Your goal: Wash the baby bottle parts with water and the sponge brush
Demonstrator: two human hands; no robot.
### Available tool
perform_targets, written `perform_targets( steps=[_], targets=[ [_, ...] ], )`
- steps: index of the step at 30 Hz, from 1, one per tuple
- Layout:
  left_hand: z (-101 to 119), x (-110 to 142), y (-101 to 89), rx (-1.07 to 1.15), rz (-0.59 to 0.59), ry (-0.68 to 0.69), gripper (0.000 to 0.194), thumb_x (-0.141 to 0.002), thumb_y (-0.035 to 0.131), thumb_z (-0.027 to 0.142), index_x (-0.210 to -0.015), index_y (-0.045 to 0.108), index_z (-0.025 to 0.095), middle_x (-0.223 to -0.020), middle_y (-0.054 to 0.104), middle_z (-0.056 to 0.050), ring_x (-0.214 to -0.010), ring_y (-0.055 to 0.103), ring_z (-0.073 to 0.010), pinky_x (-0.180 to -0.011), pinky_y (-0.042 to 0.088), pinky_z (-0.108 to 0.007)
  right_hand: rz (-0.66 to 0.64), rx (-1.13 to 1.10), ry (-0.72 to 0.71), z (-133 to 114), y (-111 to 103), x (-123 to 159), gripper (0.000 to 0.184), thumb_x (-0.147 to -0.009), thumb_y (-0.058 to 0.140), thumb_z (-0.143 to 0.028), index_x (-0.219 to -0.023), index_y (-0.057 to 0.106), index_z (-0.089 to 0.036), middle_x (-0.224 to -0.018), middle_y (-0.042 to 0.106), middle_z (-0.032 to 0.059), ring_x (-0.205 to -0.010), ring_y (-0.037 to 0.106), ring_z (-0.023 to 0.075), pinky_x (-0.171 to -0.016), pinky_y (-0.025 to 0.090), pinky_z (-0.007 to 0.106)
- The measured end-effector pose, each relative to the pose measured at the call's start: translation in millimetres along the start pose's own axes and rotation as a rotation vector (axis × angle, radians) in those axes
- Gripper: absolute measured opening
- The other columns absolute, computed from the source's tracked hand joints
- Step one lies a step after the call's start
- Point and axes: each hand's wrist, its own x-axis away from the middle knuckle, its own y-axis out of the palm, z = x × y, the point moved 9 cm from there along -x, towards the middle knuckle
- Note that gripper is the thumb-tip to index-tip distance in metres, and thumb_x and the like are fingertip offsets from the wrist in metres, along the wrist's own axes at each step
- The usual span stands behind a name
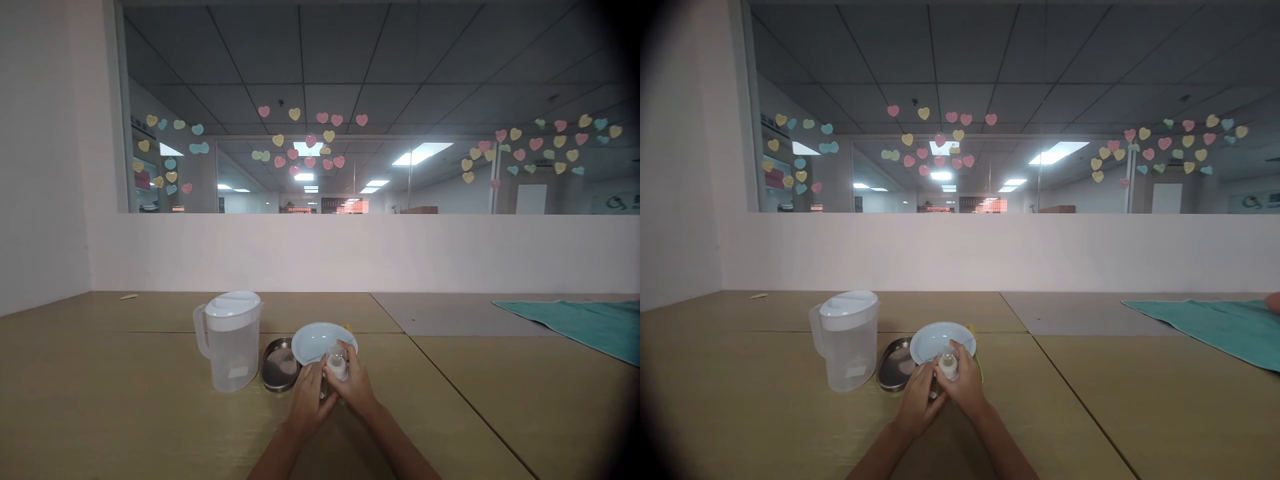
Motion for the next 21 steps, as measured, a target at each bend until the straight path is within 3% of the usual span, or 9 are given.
perform_targets(
  steps=[6, 12, 21],
  targets=[
    [-3, 2, -1.1, -0.055, 0.021, 0.002, 0.059, -0.086, 0.051, 0.041, -0.136, 0.035, 0.016, -0.124, 0.056, -0.014, -0.113, 0.053, -0.0266, -0.095, 0.044, -0.046, -0.041, 0.03, -0.016, -4, -2, 4, 0.052, -0.079, 0.06, -0.038, -0.125, 0.046, -0.019, -0.108, 0.067, 0.0091, -0.094, 0.065, 0.0226, -0.08, 0.053, 0.033],
    [-2, 0, -13.0, -0.112, 0.065, 0.014, 0.067, -0.082, 0.056, 0.046, -0.138, 0.035, 0.015, -0.124, 0.056, -0.015, -0.115, 0.051, -0.0285, -0.096, 0.043, -0.047, -0.054, 0.005, -0.107, -10, -7, 8, 0.056, -0.089, 0.046, -0.039, -0.139, 0.031, -0.019, -0.129, 0.055, 0.0113, -0.113, 0.056, 0.0232, -0.091, 0.048, 0.036],
    [-2, 0, -15.6, -0.102, 0.075, 0.003, 0.07, -0.081, 0.055, 0.051, -0.138, 0.035, 0.016, -0.125, 0.056, -0.015, -0.115, 0.051, -0.03, -0.096, 0.042, -0.049, -0.022, 0.02, -0.103, -5, -8, 10, 0.053, -0.089, 0.047, -0.039, -0.136, 0.035, -0.018, -0.126, 0.056, 0.0117, -0.111, 0.057, 0.0239, -0.091, 0.048, 0.037]
  ],
)
